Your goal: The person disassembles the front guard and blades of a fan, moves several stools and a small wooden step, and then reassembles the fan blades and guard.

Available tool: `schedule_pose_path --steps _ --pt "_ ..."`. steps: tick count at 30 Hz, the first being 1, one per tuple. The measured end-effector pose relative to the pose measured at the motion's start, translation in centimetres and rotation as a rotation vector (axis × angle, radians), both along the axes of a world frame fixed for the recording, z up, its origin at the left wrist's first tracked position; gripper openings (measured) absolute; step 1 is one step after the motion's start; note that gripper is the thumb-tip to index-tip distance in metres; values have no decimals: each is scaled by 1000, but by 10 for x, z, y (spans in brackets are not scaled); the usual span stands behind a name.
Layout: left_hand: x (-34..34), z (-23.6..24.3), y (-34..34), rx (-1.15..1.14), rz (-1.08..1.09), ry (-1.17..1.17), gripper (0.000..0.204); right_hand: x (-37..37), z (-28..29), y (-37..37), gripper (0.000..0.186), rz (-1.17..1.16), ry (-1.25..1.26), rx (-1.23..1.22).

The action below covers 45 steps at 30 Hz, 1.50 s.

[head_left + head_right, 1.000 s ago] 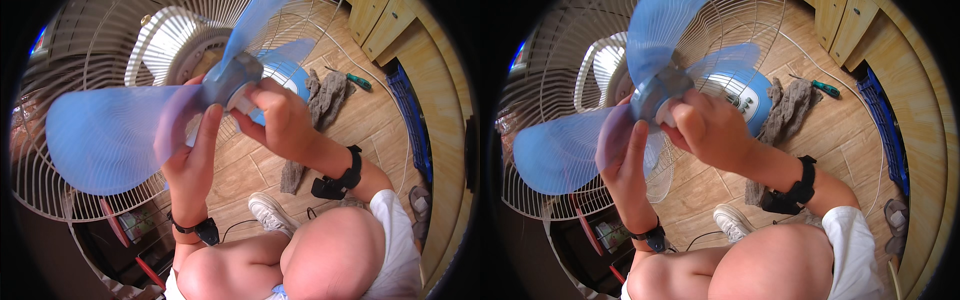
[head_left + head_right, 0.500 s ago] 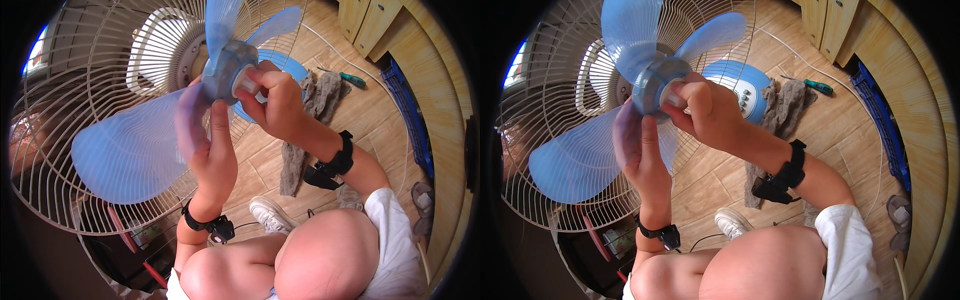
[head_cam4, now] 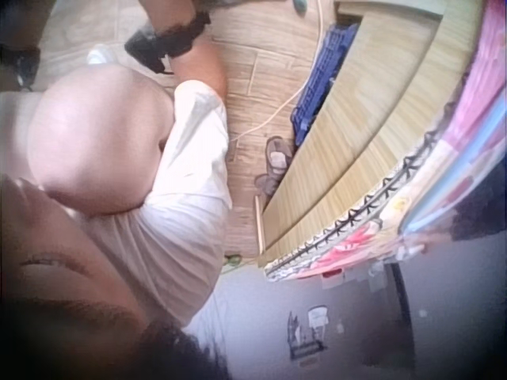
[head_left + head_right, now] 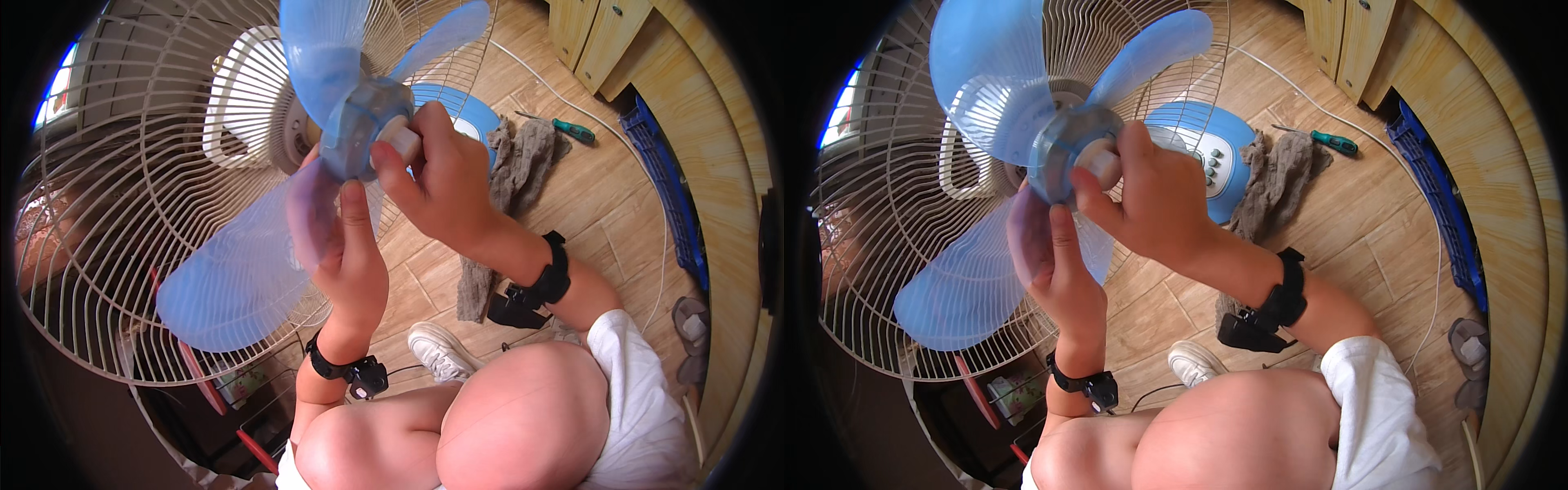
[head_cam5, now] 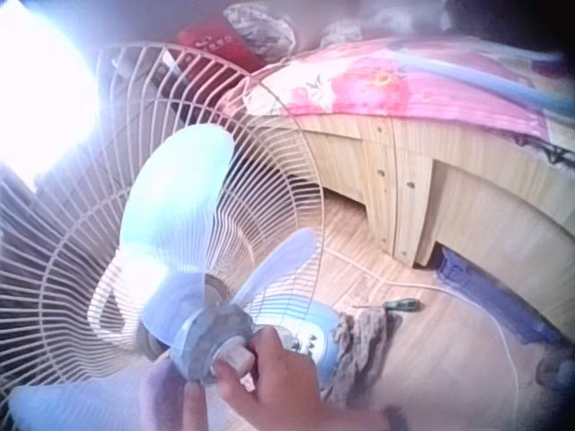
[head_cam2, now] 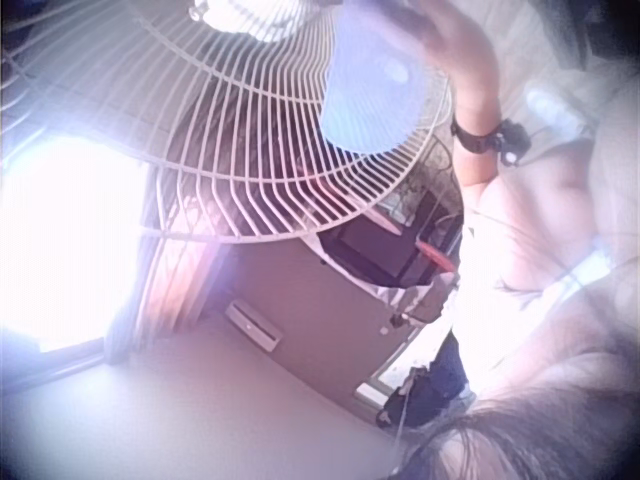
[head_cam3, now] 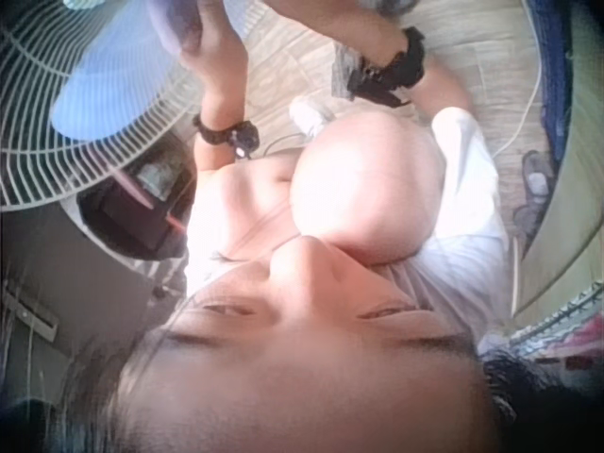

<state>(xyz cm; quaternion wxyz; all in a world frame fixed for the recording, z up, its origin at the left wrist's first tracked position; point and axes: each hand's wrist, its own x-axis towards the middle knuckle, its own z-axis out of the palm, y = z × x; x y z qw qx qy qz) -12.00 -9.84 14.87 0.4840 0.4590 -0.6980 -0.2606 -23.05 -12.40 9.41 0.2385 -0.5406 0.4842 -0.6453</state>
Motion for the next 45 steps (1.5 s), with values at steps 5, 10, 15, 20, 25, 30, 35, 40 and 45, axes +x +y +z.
schedule_pose_path --steps 5,10,15,20,25,30,35,40,45 --pt "-7 -2 -1 3 58 -11 34 -2 -5 -19 47 -211 185 -159" --pt "-14 2 -4 -16 77 -69 33 1 -17 -34 49 -333 189 -287" --pt "-11 15 -10 16 9 -138 33 -5 -27 -53 52 -434 232 -536" --pt "-9 26 -11 24 -8 -252 33 -8 -30 -61 53 -478 230 -661" --pt "-15 27 -12 66 14 -164 33 -12 -26 -68 48 -504 235 -695" --pt "-20 32 -13 115 12 -151 32 -22 -18 -70 44 -512 314 -713" --pt "-21 49 -17 206 -8 -162 30 -25 -15 -76 41 -500 331 -828" --pt "-29 47 -17 215 61 -167 29 -23 -17 -74 39 -559 331 -771" --pt "-37 34 -15 173 73 -104 26 -21 -18 -74 34 -584 312 -699"
